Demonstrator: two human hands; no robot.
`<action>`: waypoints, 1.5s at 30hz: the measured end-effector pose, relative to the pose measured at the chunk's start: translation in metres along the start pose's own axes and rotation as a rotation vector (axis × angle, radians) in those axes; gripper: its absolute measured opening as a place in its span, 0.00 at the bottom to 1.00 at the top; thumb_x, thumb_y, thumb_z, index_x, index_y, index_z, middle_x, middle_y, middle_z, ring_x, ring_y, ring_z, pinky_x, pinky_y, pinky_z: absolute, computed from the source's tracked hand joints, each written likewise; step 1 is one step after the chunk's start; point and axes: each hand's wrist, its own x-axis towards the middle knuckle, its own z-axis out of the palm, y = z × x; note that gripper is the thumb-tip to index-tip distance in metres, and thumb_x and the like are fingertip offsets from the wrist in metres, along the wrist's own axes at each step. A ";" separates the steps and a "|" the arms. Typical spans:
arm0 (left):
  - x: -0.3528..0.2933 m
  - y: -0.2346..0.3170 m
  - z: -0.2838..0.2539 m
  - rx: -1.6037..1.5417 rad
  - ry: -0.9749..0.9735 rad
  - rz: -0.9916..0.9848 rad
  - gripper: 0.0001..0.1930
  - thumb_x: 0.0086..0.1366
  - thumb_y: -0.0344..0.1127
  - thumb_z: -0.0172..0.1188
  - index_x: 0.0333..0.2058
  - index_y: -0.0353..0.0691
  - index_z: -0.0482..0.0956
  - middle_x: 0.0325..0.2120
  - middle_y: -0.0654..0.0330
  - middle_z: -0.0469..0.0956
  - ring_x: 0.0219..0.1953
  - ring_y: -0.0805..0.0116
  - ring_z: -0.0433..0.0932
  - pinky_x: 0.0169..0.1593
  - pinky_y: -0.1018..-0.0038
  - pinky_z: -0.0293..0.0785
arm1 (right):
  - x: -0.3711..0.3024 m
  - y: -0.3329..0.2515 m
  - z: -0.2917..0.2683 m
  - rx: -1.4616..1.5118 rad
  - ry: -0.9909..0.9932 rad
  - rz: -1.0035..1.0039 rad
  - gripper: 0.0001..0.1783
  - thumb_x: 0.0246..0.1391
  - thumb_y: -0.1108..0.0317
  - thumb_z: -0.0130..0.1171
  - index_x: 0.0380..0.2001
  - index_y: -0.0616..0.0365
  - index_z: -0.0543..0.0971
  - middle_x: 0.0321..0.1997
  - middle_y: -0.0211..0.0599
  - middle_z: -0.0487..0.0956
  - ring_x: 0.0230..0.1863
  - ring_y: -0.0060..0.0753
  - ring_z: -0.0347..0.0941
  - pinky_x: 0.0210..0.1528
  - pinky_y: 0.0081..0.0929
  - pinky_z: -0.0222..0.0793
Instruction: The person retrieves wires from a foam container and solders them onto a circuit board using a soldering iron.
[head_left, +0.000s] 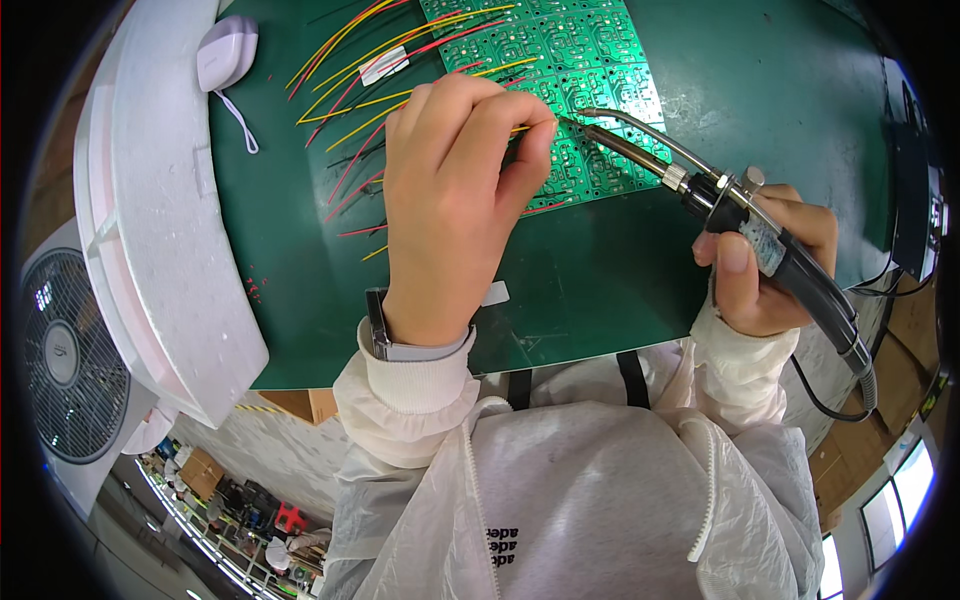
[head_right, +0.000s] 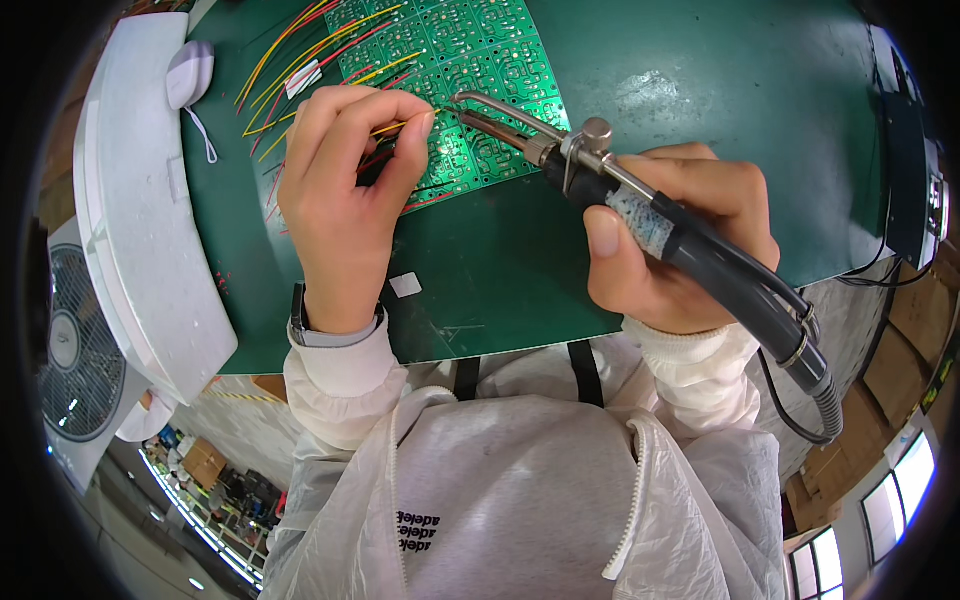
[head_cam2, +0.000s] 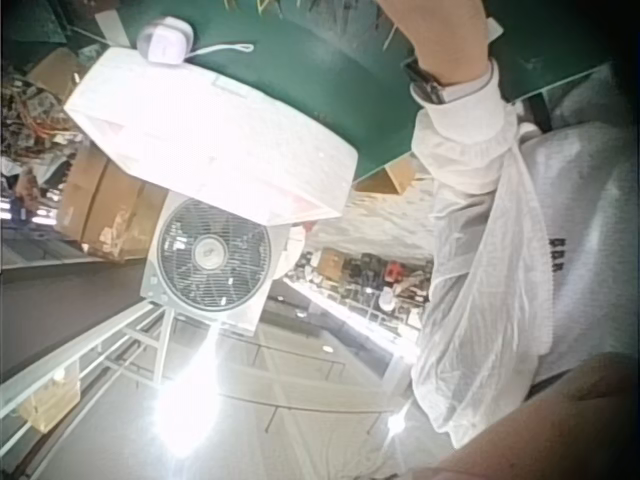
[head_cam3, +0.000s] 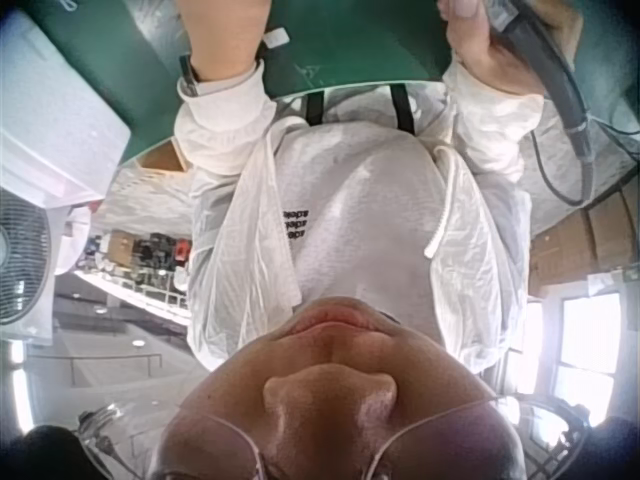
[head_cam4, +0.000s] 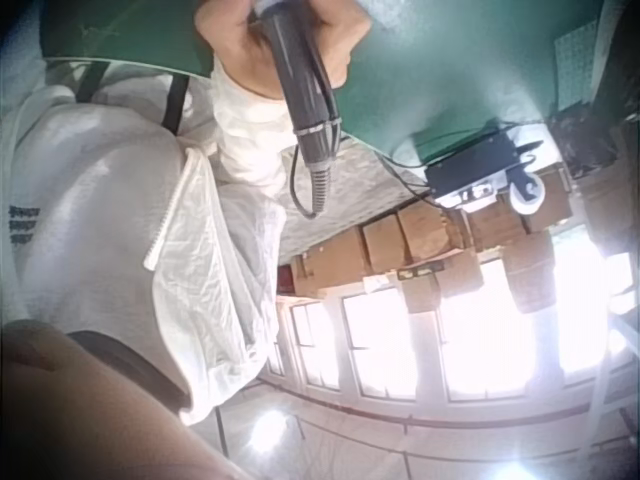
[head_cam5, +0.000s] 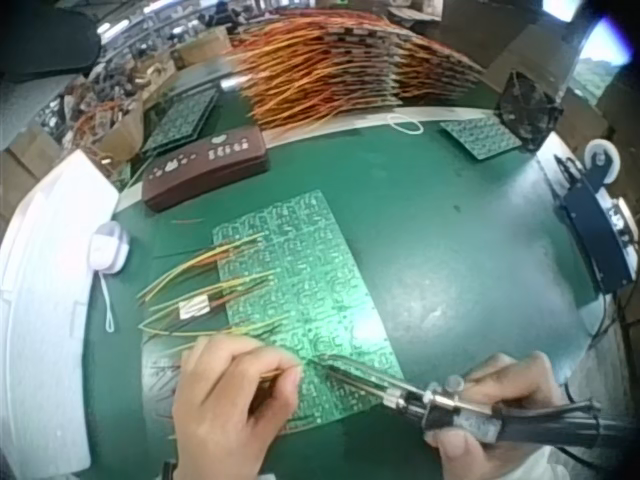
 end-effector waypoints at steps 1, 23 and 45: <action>0.000 0.000 0.001 -0.011 -0.002 -0.005 0.05 0.48 0.24 0.60 0.26 0.38 0.74 0.25 0.63 0.70 0.26 0.72 0.67 0.25 0.79 0.65 | 0.001 0.001 -0.001 -0.041 -0.043 -0.065 0.17 0.45 0.66 0.59 0.31 0.65 0.65 0.15 0.39 0.71 0.14 0.21 0.65 0.21 0.16 0.62; -0.003 -0.006 0.008 0.014 0.078 0.056 0.09 0.45 0.24 0.62 0.26 0.41 0.73 0.25 0.65 0.72 0.25 0.71 0.67 0.25 0.79 0.63 | -0.004 0.008 -0.005 0.020 -0.018 -0.162 0.20 0.37 0.69 0.64 0.31 0.66 0.67 0.22 0.44 0.74 0.17 0.22 0.67 0.21 0.15 0.63; -0.002 -0.005 0.006 0.071 0.081 0.072 0.10 0.44 0.25 0.62 0.26 0.42 0.73 0.24 0.66 0.72 0.25 0.69 0.67 0.30 0.76 0.61 | -0.003 0.010 -0.002 0.040 0.016 -0.147 0.19 0.38 0.68 0.64 0.31 0.65 0.67 0.22 0.43 0.74 0.18 0.22 0.68 0.20 0.15 0.64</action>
